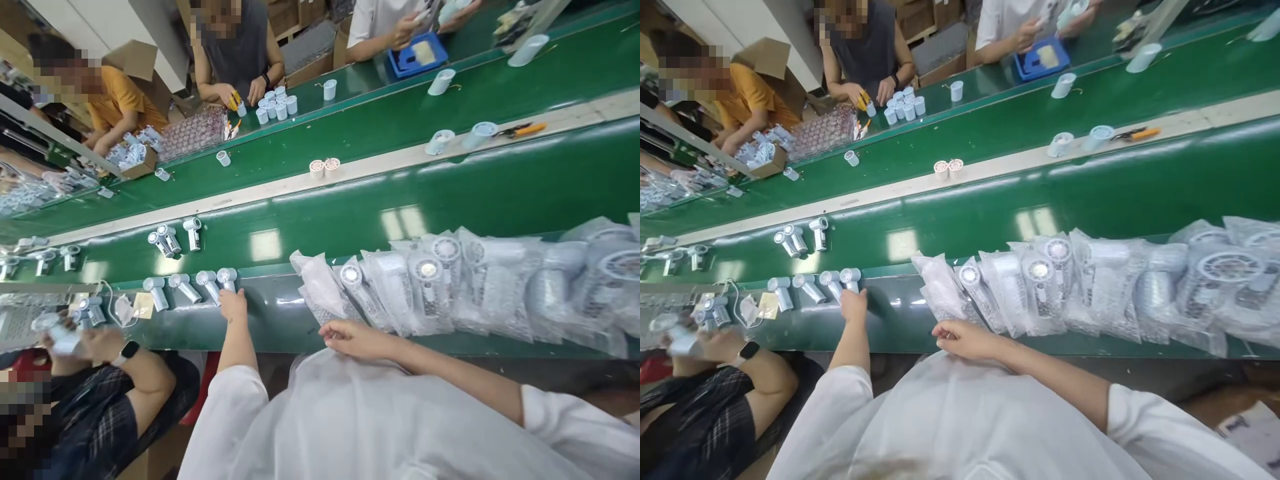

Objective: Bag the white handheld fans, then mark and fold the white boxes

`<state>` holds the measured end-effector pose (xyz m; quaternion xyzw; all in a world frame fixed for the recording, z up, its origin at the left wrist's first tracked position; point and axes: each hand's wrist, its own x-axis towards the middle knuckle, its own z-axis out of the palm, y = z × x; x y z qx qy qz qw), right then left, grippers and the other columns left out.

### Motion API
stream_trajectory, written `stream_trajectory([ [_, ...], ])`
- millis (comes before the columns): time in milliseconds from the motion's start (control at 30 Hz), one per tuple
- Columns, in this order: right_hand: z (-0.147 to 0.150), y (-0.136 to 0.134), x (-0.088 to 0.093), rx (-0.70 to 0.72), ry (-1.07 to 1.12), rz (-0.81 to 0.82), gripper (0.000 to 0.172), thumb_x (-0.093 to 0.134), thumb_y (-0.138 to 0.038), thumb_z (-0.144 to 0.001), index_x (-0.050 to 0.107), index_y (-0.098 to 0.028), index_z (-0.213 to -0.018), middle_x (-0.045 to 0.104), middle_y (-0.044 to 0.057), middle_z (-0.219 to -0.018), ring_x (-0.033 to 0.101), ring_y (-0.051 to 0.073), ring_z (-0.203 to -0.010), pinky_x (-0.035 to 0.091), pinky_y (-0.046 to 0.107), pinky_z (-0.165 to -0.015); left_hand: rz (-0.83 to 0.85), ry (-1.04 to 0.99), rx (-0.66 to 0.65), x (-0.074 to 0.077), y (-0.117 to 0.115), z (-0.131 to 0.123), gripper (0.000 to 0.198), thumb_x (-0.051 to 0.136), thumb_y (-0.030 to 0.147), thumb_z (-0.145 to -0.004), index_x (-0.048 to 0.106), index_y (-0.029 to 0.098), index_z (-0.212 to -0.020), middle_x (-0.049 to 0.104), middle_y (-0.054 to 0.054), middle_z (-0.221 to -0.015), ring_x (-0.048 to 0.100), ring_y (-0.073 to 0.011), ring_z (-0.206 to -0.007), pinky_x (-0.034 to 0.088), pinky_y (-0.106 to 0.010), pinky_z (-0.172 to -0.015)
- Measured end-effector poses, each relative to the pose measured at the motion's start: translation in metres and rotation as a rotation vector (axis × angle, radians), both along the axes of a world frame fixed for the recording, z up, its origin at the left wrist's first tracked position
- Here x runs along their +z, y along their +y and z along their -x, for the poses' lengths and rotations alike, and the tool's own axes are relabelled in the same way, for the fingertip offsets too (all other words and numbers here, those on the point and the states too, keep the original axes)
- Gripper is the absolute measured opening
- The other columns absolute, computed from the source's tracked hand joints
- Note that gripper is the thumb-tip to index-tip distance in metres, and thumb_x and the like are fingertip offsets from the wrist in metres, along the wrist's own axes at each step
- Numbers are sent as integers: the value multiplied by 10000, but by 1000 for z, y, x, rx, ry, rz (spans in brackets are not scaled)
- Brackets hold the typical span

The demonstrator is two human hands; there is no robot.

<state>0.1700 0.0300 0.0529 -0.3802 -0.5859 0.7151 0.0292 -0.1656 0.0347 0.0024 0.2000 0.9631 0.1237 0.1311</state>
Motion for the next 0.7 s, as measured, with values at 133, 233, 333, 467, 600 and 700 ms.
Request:
stream_trajectory([
  [133,16,4,-8,-97,-65,169,234,741,-327,-708,689,-214,-906,649,-5,-735,589,134,-644,509,268,-601,21,-123,2,9,1,29,282,665,325,-765,585,102,-918,653,-223,-972,600,-400,-1053,447,-492,-881],
  [233,29,10,-11,-280,1,362,255,755,-352,-721,651,-163,-857,623,-15,-704,567,88,-594,469,202,-547,-73,-242,-63,17,-5,16,267,604,404,-803,592,140,-767,645,-110,-755,642,-287,-846,485,-363,-745],
  [333,41,22,-9,-522,142,482,279,741,-376,-774,641,-150,-904,665,27,-834,627,94,-691,518,209,-651,-257,-486,-134,25,-18,-40,378,518,532,-830,578,166,-759,517,22,-553,494,-120,-485,397,-231,-490],
  [467,41,33,-7,-535,383,556,365,671,-448,-835,622,-150,-1040,704,80,-899,684,178,-737,578,325,-675,-511,-1186,-351,31,-33,-135,446,638,592,-734,584,153,-795,442,69,-463,366,-69,-351,269,-197,-374],
  [600,5,37,-4,-686,385,442,305,681,-426,-830,621,-167,-980,707,70,-802,691,205,-718,598,353,-631,-542,-1100,-631,11,-28,-175,391,588,540,-819,588,168,-938,613,-15,-679,608,-147,-584,456,-242,-526],
  [700,-39,39,8,-904,334,358,285,736,-385,-787,621,-203,-972,706,62,-951,686,198,-850,609,327,-692,-477,-622,-906,-12,-12,-174,250,688,403,-772,593,190,-863,636,-71,-924,630,-216,-912,512,-353,-808],
])
